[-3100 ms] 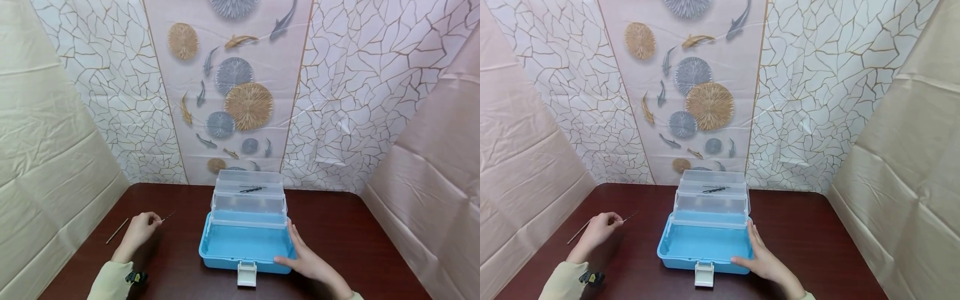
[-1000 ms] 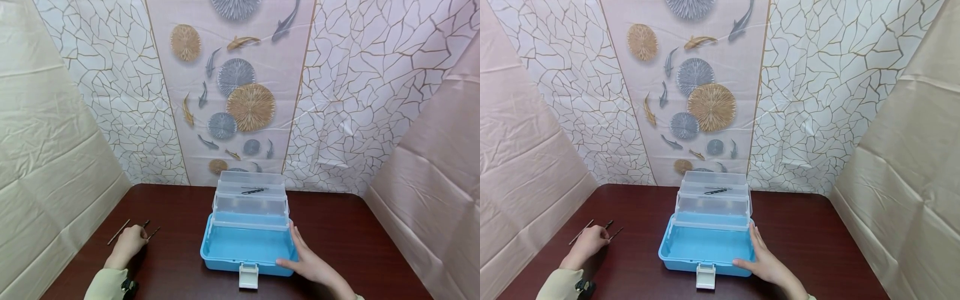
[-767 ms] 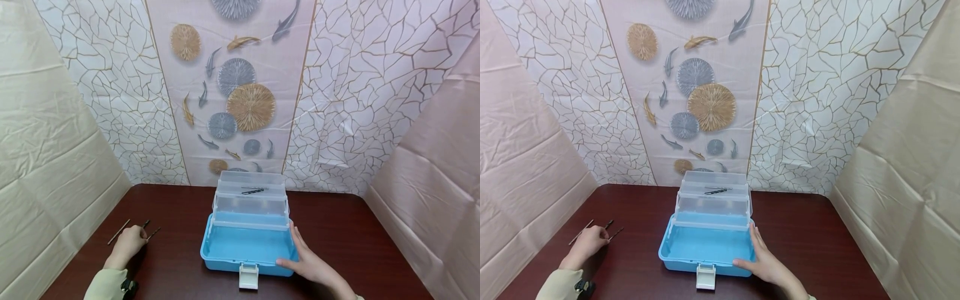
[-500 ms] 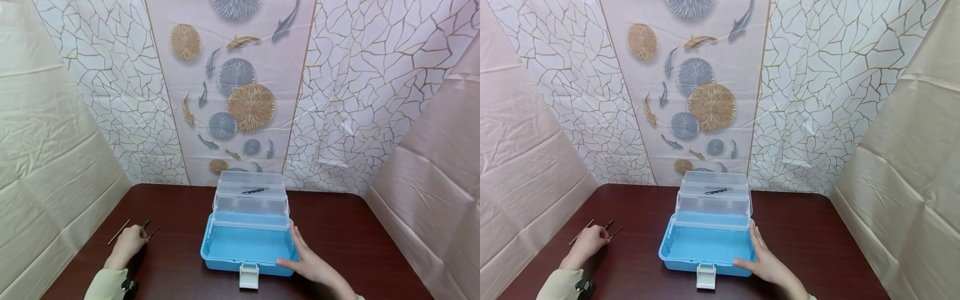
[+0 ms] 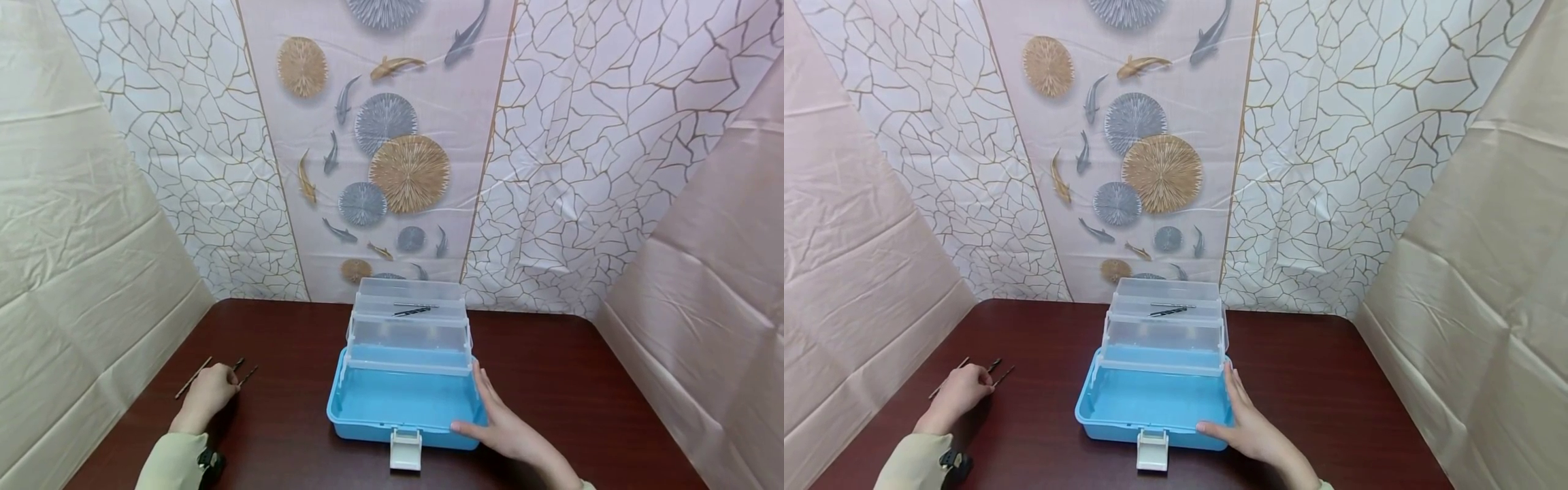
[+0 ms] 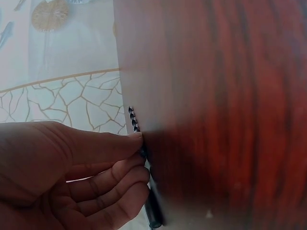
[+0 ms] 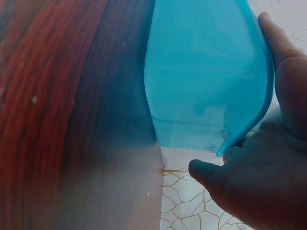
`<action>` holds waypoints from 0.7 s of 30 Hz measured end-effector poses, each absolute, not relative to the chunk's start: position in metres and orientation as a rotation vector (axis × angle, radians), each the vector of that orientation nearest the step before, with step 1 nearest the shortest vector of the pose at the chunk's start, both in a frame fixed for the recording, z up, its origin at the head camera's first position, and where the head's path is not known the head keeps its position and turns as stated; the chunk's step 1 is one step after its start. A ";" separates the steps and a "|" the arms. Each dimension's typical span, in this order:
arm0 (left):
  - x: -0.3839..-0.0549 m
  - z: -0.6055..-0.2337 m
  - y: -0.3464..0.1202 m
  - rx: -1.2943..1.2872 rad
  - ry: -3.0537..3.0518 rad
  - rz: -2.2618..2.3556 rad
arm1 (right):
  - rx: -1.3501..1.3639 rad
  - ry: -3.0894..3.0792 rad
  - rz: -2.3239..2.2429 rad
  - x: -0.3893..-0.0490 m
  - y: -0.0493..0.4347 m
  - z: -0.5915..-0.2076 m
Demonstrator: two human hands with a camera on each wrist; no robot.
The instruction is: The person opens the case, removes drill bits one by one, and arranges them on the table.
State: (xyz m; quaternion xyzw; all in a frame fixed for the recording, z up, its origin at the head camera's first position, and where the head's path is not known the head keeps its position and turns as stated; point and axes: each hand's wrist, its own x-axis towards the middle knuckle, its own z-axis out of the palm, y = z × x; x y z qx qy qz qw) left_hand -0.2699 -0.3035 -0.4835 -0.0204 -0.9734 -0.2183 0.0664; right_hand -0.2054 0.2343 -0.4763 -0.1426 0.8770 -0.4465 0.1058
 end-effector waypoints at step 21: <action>-0.278 -0.483 -0.319 0.002 -2.959 -0.662 | -0.422 2.590 -1.310 -0.205 0.234 -0.476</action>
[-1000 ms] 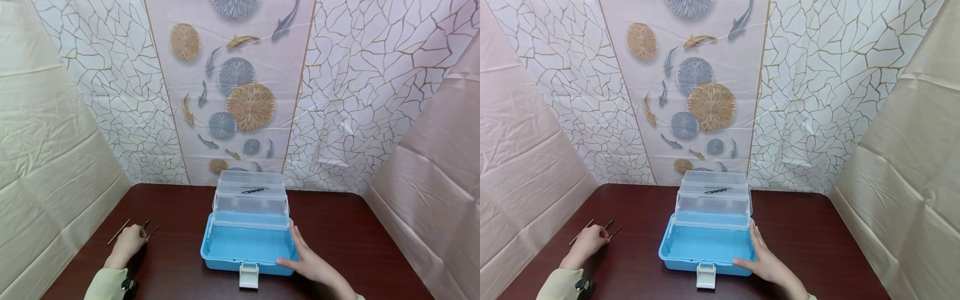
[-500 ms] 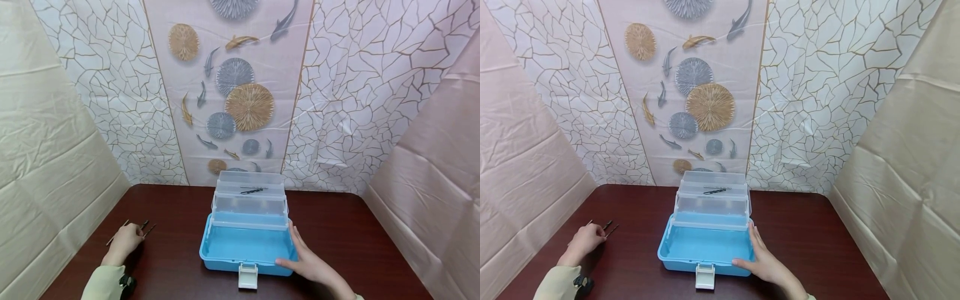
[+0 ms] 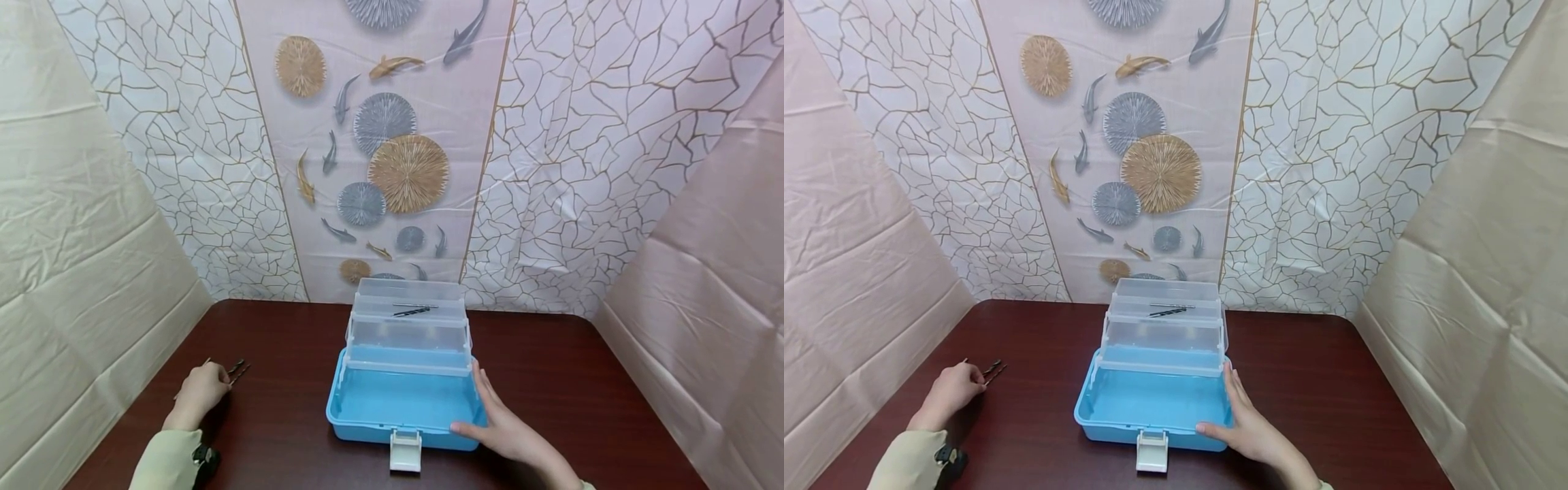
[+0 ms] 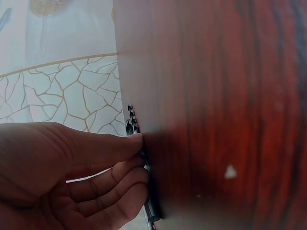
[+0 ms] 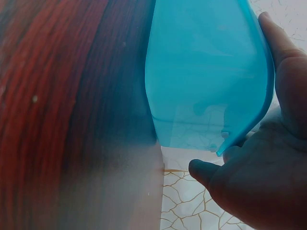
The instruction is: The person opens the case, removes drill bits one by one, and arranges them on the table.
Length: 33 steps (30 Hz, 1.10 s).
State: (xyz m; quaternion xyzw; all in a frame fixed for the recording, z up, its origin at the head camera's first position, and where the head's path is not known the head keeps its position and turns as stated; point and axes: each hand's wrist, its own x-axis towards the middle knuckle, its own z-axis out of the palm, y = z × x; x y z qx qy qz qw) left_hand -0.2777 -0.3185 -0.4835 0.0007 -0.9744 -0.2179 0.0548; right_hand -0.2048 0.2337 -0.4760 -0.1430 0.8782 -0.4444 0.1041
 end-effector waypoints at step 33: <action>-0.269 -0.482 -0.323 0.062 -2.996 -0.709 | -0.431 2.580 -1.321 -0.206 0.235 -0.479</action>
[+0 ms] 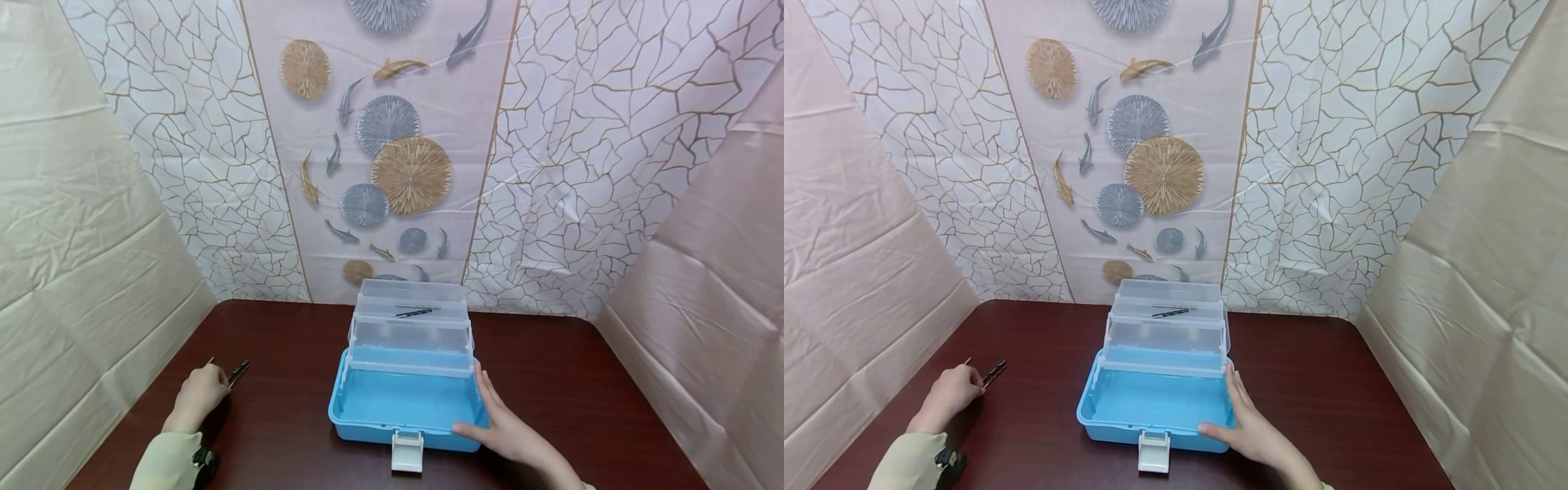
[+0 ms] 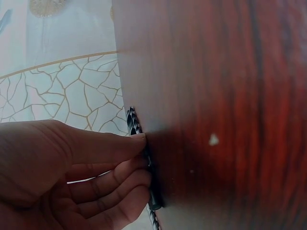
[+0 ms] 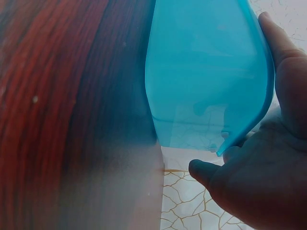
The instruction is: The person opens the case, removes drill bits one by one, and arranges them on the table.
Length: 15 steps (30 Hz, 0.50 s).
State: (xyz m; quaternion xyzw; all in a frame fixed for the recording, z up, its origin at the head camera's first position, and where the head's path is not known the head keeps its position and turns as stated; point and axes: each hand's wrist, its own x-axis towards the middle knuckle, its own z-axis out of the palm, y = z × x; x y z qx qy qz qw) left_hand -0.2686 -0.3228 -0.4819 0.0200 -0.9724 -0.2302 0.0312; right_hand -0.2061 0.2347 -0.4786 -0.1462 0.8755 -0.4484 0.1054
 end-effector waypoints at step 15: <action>-0.267 -0.482 -0.322 0.064 -2.977 -0.707 | -0.441 2.591 -1.317 -0.207 0.236 -0.480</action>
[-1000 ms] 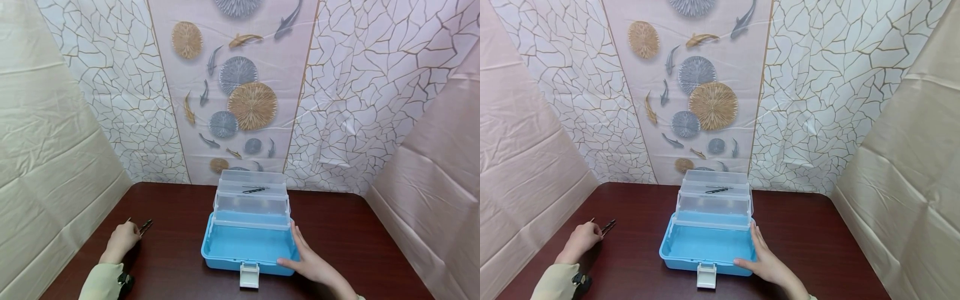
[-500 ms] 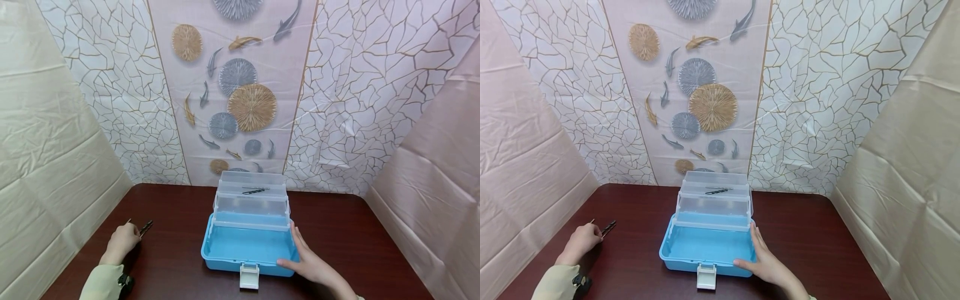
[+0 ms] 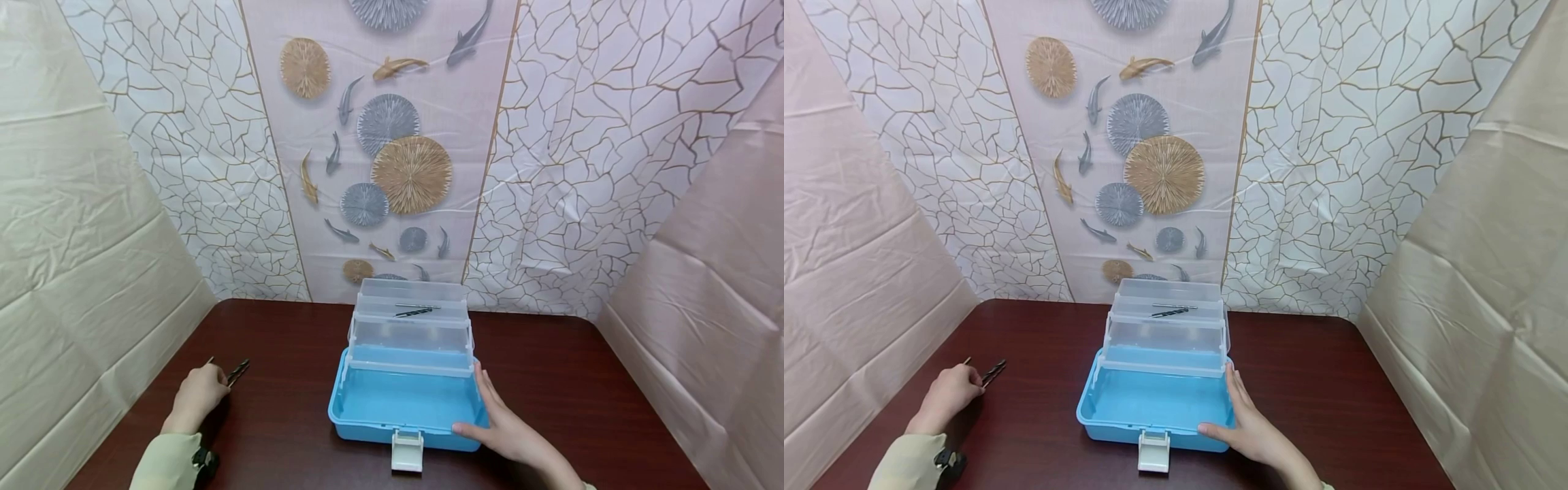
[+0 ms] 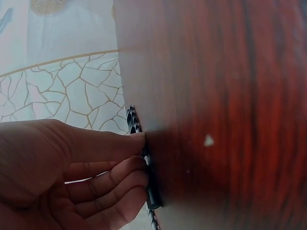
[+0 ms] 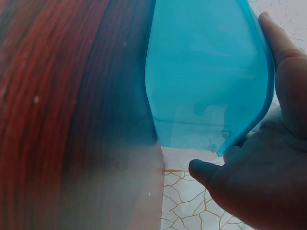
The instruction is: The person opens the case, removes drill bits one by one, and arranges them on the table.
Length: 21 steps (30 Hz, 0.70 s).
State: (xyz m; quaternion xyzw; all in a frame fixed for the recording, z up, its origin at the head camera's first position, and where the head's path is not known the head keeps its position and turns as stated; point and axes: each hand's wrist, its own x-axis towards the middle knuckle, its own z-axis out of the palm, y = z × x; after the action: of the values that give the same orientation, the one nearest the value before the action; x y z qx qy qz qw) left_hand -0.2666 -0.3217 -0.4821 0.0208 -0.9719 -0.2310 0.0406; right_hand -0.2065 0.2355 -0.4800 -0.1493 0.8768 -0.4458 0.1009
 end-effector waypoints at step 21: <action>-0.308 -0.452 -0.279 -0.042 -2.882 -0.729 | -0.438 2.596 -1.311 -0.206 0.235 -0.479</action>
State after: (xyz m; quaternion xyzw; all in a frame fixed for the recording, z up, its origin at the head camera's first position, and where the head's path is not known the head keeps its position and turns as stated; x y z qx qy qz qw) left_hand -0.3082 -0.2791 -0.4515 -0.0140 -0.9660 -0.2443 0.0840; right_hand -0.2057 0.2348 -0.4785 -0.1482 0.8782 -0.4435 0.1004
